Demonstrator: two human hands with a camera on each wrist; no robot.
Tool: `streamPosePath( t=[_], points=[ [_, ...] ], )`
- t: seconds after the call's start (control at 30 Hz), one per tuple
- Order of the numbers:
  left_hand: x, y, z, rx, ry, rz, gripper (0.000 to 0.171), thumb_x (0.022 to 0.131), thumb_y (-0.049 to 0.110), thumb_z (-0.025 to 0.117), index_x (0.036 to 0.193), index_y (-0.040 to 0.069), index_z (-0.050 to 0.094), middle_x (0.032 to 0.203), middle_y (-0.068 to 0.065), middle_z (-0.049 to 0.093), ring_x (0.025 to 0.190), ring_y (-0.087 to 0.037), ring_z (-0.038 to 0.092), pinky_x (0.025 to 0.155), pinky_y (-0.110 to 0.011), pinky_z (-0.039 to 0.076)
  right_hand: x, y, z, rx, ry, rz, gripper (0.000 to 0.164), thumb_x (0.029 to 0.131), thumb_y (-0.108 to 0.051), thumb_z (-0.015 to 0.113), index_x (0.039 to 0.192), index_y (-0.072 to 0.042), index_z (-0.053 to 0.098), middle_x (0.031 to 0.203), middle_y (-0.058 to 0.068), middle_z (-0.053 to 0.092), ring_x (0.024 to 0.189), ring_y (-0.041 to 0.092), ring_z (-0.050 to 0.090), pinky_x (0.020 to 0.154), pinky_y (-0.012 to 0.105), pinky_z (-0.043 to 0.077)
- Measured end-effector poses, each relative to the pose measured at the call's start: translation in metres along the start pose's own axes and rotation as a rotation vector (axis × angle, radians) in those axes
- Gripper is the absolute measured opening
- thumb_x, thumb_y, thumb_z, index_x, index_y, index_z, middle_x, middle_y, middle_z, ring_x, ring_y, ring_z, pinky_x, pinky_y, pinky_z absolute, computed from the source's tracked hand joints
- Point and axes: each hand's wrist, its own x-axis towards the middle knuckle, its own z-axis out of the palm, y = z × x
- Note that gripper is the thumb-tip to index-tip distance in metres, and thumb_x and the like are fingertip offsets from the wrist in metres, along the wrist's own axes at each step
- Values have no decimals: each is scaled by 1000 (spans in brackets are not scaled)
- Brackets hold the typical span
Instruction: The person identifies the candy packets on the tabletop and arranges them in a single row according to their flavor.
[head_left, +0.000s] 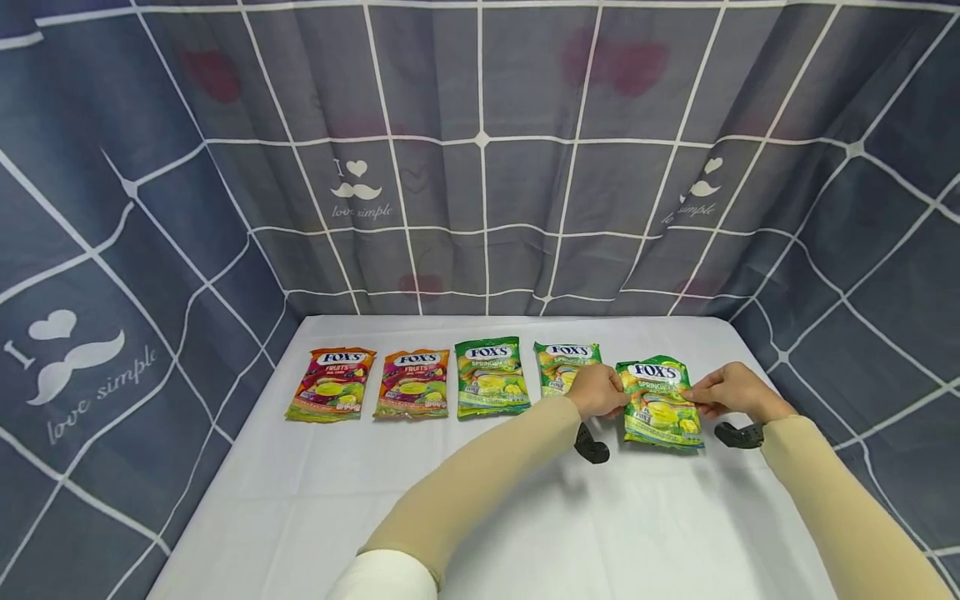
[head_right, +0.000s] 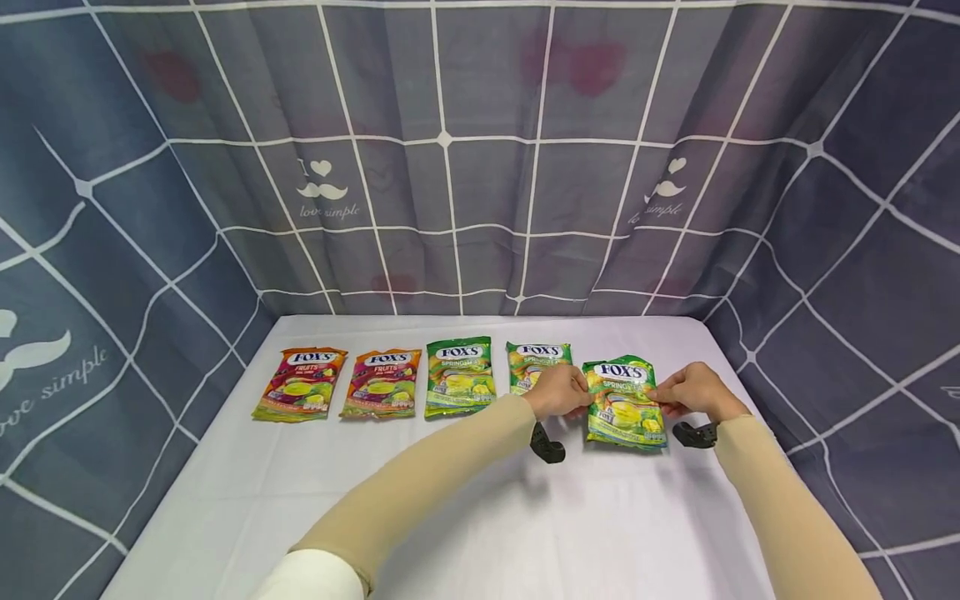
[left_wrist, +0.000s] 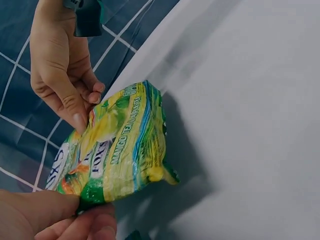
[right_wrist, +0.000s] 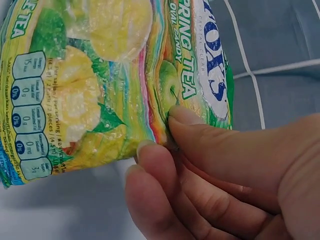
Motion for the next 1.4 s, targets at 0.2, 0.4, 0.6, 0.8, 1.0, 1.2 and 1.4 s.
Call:
streamPosePath(
  t=[0.2, 0.4, 0.6, 0.8, 1.0, 1.2, 1.4],
  points=[
    [26, 1, 10, 1, 30, -56, 16, 101, 10, 82, 90, 8, 70, 67, -7, 72, 64, -22, 75, 56, -23, 52, 13, 4, -9, -12, 23, 31, 31, 104, -11, 77, 108, 19, 72, 79, 6, 72, 71, 18, 70, 67, 30, 62],
    [38, 0, 11, -7, 40, -94, 14, 101, 5, 79, 114, 5, 74, 82, -4, 69, 64, -15, 64, 66, -30, 53, 33, 7, -8, -16, 91, 40, 34, 103, -14, 78, 108, 19, 73, 77, 5, 73, 70, 17, 71, 68, 32, 63],
    [41, 0, 13, 41, 6, -67, 32, 103, 2, 73, 135, 2, 71, 87, -10, 71, 68, -15, 58, 70, -31, 52, 45, 8, -7, -37, 180, 25, 33, 102, -14, 79, 106, 19, 75, 73, 5, 74, 67, 18, 73, 66, 35, 64],
    [46, 1, 12, 45, 6, -54, 35, 103, 6, 73, 138, 0, 70, 74, -6, 67, 64, -15, 57, 69, -29, 52, 57, 11, -5, -63, 240, -8, 30, 101, -15, 80, 101, 15, 77, 72, 6, 74, 65, 17, 72, 64, 33, 63],
    [53, -2, 16, 112, -43, -65, 20, 105, 14, 72, 89, 3, 71, 60, -4, 58, 52, -17, 50, 57, -31, 45, 61, 16, -2, -70, 250, 20, 30, 100, -15, 81, 99, 15, 78, 70, 4, 73, 62, 13, 69, 60, 28, 59],
    [68, -12, 27, 102, -78, -97, 31, 106, 18, 70, 78, 6, 66, 71, -9, 62, 58, -21, 55, 60, -34, 49, 62, 19, 1, -81, 286, 31, 31, 100, -15, 82, 99, 16, 78, 68, 2, 72, 59, 10, 67, 56, 25, 57],
    [54, -5, 23, 94, -59, -100, 27, 107, 16, 71, 83, 6, 63, 81, -9, 60, 61, -20, 53, 60, -33, 47, 62, 22, 4, -122, 304, 47, 30, 100, -15, 81, 100, 14, 79, 69, 3, 73, 60, 11, 67, 61, 25, 52]
  ],
)
